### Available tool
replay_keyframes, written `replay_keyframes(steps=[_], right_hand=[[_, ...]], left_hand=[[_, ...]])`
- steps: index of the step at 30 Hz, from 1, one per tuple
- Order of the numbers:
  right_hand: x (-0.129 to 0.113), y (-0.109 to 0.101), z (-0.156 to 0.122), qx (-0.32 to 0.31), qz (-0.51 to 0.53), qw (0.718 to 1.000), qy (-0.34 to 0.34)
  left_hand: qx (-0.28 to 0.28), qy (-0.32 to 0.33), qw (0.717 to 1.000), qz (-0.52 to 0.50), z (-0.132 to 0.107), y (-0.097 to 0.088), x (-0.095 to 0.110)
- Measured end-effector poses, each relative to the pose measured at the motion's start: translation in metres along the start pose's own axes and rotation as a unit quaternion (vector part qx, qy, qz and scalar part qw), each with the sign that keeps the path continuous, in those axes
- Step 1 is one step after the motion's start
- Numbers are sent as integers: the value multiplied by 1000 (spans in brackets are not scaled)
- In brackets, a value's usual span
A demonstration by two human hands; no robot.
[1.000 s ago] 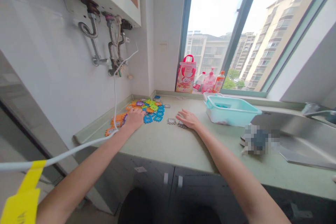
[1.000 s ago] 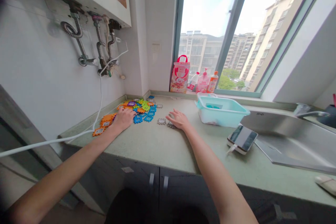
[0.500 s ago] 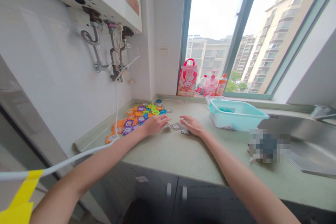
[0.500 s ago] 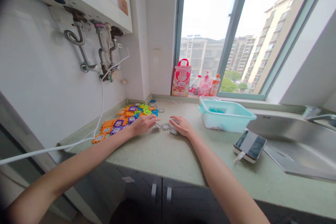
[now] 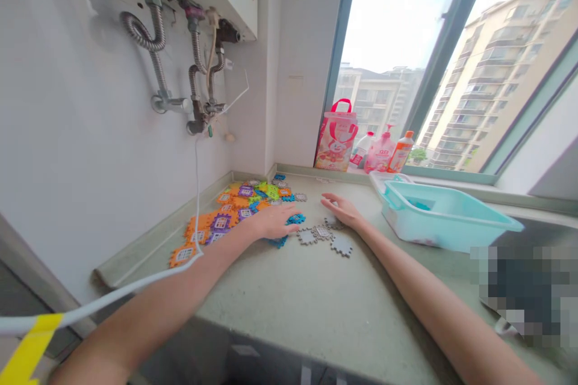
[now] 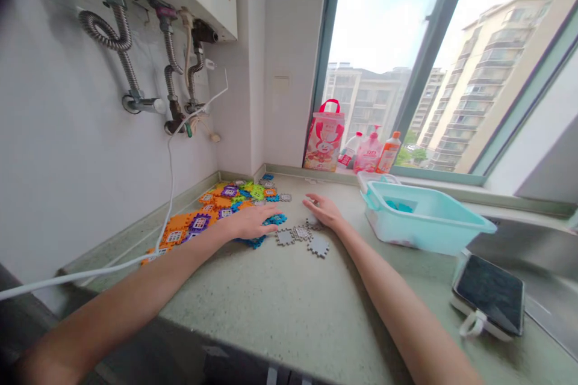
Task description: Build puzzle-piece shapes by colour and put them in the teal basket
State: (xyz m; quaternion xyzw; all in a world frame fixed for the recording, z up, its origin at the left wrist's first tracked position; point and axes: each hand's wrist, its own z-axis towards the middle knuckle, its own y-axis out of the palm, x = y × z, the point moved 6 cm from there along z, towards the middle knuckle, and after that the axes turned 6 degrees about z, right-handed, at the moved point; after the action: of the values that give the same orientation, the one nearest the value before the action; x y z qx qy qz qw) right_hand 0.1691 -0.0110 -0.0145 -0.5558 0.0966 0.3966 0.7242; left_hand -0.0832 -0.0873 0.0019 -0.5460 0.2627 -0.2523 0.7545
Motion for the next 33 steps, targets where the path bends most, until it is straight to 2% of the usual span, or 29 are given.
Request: replay_keyframes(steps=[2, 4, 7, 9, 13, 16, 18, 21, 23, 26, 28, 31, 33], right_hand=[[3, 4, 15, 0, -16, 1000, 4], [6, 6, 25, -2, -18, 1000, 18], [11, 6, 32, -3, -11, 999, 30], [12, 6, 32, -5, -12, 1000, 26], [12, 8, 30, -20, -49, 999, -1], [-2, 12, 31, -20, -73, 996, -41], [-26, 21, 31, -30, -55, 994, -92], [-75, 46, 25, -80, -7, 980, -184], [-101, 64, 18, -119, 19, 967, -223], [-119, 85, 7, -172, 20, 953, -248], [-119, 88, 4, -165, 7, 953, -253], [-114, 79, 7, -92, -33, 967, -235], [-111, 74, 9, -59, -66, 973, -213]], left_hand=[[3, -42, 999, 4, 0, -12, -24], [-23, -117, 992, 26, -4, -18, -57], [-77, -220, 971, 58, -17, -20, -101], [-100, -243, 962, 69, -25, -19, -117], [-129, -241, 959, 72, -31, -17, -124], [-113, -248, 959, 82, -29, -19, -126], [-69, -252, 959, 106, -26, -24, -129], [-6, -263, 956, 132, -29, -33, -138], [7, -287, 950, 123, -35, -38, -147], [-2, -326, 939, 106, -48, -48, -159], [-20, -348, 930, 116, -55, -54, -164], [-46, -370, 918, 136, -60, -57, -166], [-60, -363, 921, 131, -58, -53, -164]])
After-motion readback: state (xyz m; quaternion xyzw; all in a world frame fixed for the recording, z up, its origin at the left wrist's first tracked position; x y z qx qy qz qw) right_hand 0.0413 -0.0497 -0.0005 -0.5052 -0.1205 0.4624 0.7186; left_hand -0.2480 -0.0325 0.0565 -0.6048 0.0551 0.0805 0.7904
